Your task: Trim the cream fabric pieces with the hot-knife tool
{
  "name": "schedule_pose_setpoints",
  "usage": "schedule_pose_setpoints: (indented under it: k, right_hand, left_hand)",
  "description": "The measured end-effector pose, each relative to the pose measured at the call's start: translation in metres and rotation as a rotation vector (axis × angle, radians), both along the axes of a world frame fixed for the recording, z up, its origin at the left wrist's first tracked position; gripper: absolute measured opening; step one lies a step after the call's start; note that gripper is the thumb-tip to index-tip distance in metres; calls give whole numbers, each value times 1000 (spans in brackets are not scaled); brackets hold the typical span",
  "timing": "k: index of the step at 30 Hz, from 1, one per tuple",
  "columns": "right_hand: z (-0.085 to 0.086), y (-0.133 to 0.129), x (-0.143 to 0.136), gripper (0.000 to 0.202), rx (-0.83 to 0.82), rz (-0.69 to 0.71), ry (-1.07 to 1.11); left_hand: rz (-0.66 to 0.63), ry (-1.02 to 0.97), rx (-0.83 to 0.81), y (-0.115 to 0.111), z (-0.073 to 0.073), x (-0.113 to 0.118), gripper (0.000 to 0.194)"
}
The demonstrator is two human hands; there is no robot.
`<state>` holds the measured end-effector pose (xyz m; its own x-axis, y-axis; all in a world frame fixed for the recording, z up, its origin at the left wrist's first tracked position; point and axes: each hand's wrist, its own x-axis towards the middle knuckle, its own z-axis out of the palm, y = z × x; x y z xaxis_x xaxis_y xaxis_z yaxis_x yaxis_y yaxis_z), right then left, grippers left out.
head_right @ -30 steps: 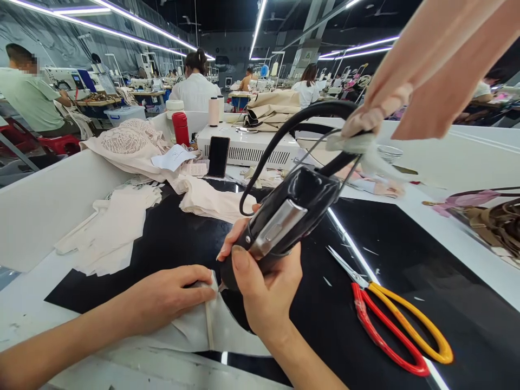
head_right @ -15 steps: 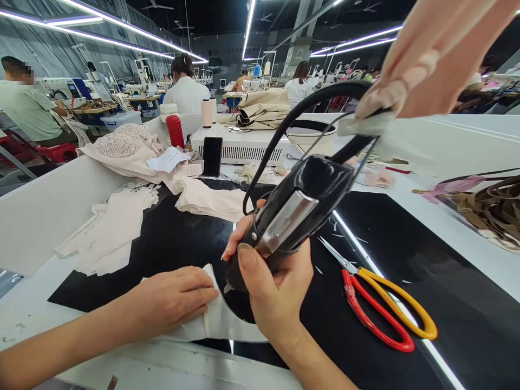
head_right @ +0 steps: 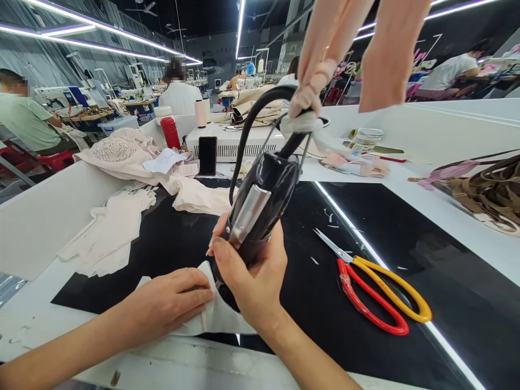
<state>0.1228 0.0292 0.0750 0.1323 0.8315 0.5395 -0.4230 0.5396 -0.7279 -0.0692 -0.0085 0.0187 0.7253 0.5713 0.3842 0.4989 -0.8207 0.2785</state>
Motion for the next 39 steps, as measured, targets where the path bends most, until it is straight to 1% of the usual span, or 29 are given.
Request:
schedule_pose_setpoints:
  k: [5, 8, 12, 14, 19, 23, 26, 28, 29, 33, 36, 39]
  right_hand:
    - [-3, -2, -1, 36, -12, 12, 12]
    - [-4, -3, -2, 28, -4, 14, 8]
    - [-4, -4, -2, 20, -4, 1, -22]
    - [-3, -4, -1, 22, -6, -1, -18]
    - [-4, -7, 1, 40, -12, 18, 19]
    - [-6, -10, -1, 40, -9, 50, 31]
    - [-7, -10, -3, 28, -12, 29, 14]
    - [-6, -11, -1, 22, -16, 11, -7]
    - [-4, -11, 1, 23, -19, 5, -14]
    - [2, -18, 17, 43, -29, -35, 1]
    - [5, -25, 30, 44, -40, -58, -16]
    - [4, -29, 38, 42, -60, -78, -58]
  left_hand:
    - [2, -22, 12, 0, -7, 0, 22]
    - [5, -14, -4, -2, -10, -2, 20]
    - [24, 32, -55, -3, -9, -4, 20]
    - [31, 52, -78, -3, -7, -6, 20]
    - [37, 85, -73, -2, -5, -11, 20]
    - [37, 84, -84, -2, -5, -11, 20]
    - [32, 76, -103, -2, -5, -12, 21]
    - [31, 75, -93, -1, -5, -13, 20]
    - [32, 75, -80, -1, -5, -14, 20]
    - [13, 26, 36, -3, -3, -11, 20]
    - [9, -36, 99, -8, 2, -2, 20]
    - [5, -58, 103, -13, 5, 11, 19]
